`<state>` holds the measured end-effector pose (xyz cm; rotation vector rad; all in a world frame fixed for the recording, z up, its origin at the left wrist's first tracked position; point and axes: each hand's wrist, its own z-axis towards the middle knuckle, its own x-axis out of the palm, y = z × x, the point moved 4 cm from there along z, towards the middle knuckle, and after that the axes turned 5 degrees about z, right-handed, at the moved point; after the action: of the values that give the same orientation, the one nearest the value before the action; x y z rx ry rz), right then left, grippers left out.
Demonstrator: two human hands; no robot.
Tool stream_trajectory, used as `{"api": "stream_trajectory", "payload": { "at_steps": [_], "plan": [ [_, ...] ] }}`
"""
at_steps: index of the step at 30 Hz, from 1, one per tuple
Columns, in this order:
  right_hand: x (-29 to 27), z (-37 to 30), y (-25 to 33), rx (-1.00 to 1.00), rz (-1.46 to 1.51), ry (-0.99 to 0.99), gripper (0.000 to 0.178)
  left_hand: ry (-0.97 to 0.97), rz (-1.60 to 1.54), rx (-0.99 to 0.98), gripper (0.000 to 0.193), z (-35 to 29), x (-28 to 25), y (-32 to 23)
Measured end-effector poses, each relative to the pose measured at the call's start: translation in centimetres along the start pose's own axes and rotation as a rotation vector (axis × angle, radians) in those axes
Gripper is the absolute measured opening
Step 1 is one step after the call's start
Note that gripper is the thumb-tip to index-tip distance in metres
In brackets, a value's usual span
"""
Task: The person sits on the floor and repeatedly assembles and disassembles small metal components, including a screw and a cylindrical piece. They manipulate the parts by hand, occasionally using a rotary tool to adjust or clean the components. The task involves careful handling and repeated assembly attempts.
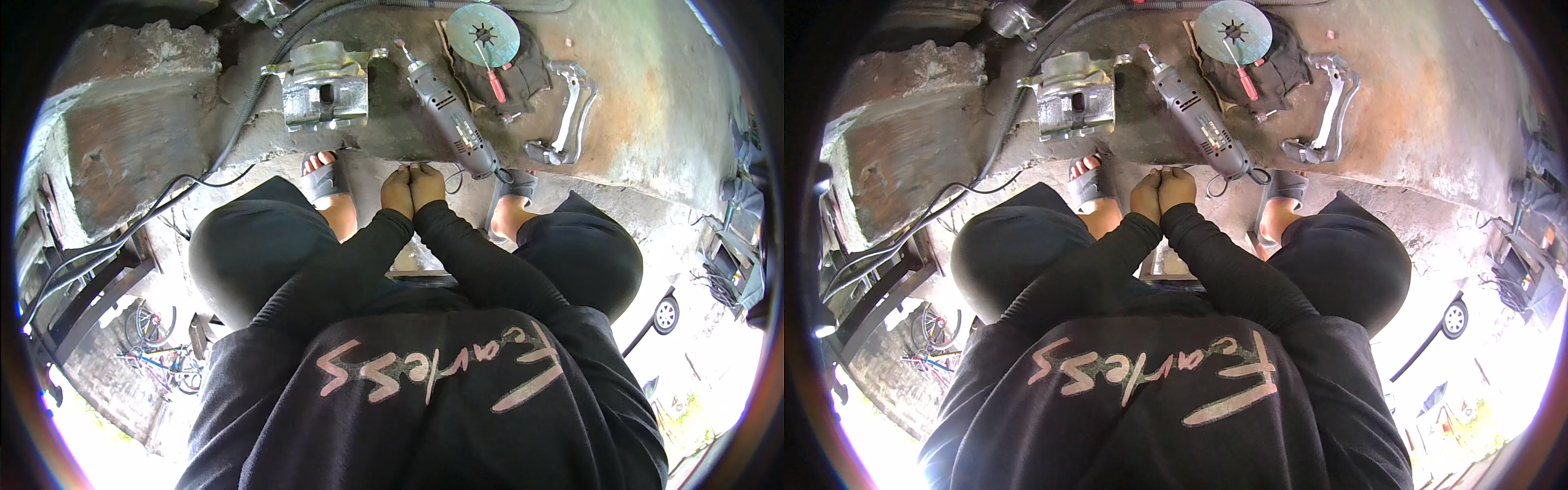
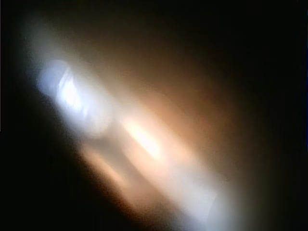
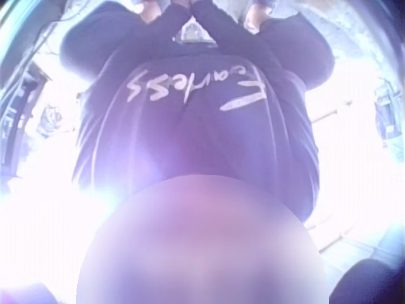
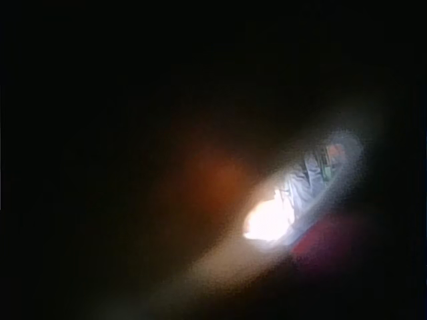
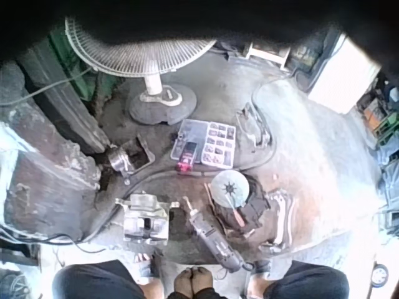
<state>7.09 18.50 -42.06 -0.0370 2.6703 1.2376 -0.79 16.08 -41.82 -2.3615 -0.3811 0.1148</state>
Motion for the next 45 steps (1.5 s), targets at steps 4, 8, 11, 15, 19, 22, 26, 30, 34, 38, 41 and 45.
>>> {"api": "stream_trajectory", "payload": {
  "at_steps": [4, 8, 11, 15, 19, 22, 26, 30, 34, 38, 41, 45],
  "plan": [
    [-0.9, -2.1, -0.2, 0.126, 0.311, 0.070, 0.028, 0.054, -0.363, -0.145, 0.025, -1.0, 0.7, -0.3],
    [-2.5, -3.4, 1.2, 0.318, 0.518, 0.321, 0.025, 0.225, -0.230, -0.183, 0.014, -1.4, 0.1, -2.3],
    [-2.8, -4.8, 2.5, 0.404, 0.827, 0.378, 0.029, 0.274, -0.234, -0.220, 0.017, -2.3, 0.2, -3.7],
    [-3.7, -6.5, 2.8, 0.543, 0.799, 0.376, 0.034, 0.241, -0.264, -0.261, 0.018, -3.4, 0.1, -5.5],
    [-3.6, -7.1, 3.1, 0.508, 0.772, 0.489, 0.028, 0.239, -0.226, -0.304, 0.018, -4.2, 0.0, -6.1],
    [-3.8, -7.2, 3.2, 0.436, 0.757, 0.462, 0.022, 0.240, -0.228, -0.262, 0.017, -4.1, 0.2, -6.3],
    [-3.7, -7.2, 3.7, 0.398, 0.750, 0.475, 0.017, 0.281, -0.183, -0.223, 0.018, -3.7, 0.3, -6.0],
    [-3.4, -7.1, 3.9, 0.376, 0.821, 0.376, 0.015, 0.298, -0.225, -0.217, 0.019, -3.5, 0.4, -5.6],
    [-2.9, -7.2, 3.9, 0.365, 0.783, 0.314, 0.013, 0.271, -0.230, -0.174, 0.018, -3.3, 0.6, -5.5],
    [-2.8, -7.1, 3.9, 0.345, 0.750, 0.271, 0.013, 0.297, -0.230, -0.151, 0.018, -3.1, 0.5, -5.6],
    [-2.5, -6.9, 3.7, 0.374, 0.729, 0.265, 0.009, 0.277, -0.231, -0.150, 0.018, -2.7, 0.3, -4.9],
    [-1.5, -6.3, 3.0, 0.391, 0.797, 0.283, 0.011, 0.229, -0.208, -0.152, 0.018, -1.3, 0.0, -3.7]
  ]
}}
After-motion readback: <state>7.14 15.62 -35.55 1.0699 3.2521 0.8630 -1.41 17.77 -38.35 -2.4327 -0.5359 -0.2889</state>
